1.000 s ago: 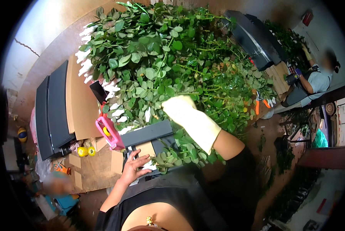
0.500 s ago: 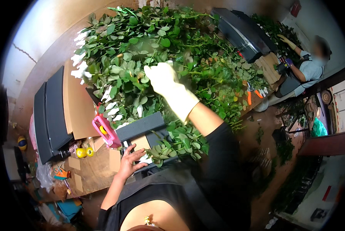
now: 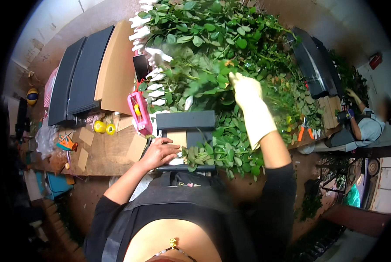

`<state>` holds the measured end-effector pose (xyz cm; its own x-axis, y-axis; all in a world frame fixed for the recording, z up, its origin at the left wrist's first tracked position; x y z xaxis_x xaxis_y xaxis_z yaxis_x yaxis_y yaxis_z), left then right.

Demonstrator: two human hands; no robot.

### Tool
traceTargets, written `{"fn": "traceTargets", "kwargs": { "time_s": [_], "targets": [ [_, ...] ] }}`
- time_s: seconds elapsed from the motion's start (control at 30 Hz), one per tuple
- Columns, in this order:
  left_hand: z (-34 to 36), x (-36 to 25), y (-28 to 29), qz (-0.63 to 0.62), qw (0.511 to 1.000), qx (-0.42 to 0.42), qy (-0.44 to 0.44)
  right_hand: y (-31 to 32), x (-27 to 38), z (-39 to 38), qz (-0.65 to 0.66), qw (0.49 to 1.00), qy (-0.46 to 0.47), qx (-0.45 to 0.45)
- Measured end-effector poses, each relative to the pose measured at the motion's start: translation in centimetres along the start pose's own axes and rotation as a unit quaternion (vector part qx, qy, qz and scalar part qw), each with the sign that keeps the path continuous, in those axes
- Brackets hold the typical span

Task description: The person arranges white flowers and green leaves into a black rectangular tray. They use shears to trim stems and adjust the placement of the foliage to fit within the container. The person wears yellow gloves and works at a wooden table cluttered with floral supplies.

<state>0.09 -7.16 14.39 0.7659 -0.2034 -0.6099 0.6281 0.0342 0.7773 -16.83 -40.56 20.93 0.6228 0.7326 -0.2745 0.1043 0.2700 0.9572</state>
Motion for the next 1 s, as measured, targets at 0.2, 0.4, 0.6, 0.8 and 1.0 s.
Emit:
{"fn": "traceTargets", "kwargs": {
  "time_s": [0.2,0.4,0.6,0.8,1.0],
  "targets": [
    [-0.6,0.1,-0.3,-0.077,0.996,-0.024,0.027,10.1,0.7,-1.2,0.257,0.921,0.042,-0.291],
    [-1.2,1.3,-1.0,-0.110,0.992,-0.014,0.058,10.7,0.1,-0.3,0.517,0.811,0.005,-0.274],
    [-0.8,0.8,-0.7,-0.114,0.992,-0.015,0.053,12.2,-5.8,-3.8,0.380,0.857,-0.102,-0.334],
    [-0.6,0.5,-0.7,-0.123,0.991,-0.026,0.056,10.1,-20.4,-22.9,0.229,0.739,-0.634,0.011],
    [-0.8,0.7,-0.7,-0.114,0.990,-0.020,0.079,14.6,-7.6,-11.8,0.131,0.958,-0.233,-0.103]
  ]
}}
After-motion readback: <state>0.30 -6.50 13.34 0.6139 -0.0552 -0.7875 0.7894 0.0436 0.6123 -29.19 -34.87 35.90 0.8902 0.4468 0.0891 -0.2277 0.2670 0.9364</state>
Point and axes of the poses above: each hand's wrist, its own z-axis towards the middle knuckle, its own y-axis out of the back of the hand, x = y × z, the point moved 7 cm from there along z, towards the middle knuckle, and after that the axes turned 3 degrees about y, right-handed, at the moved point
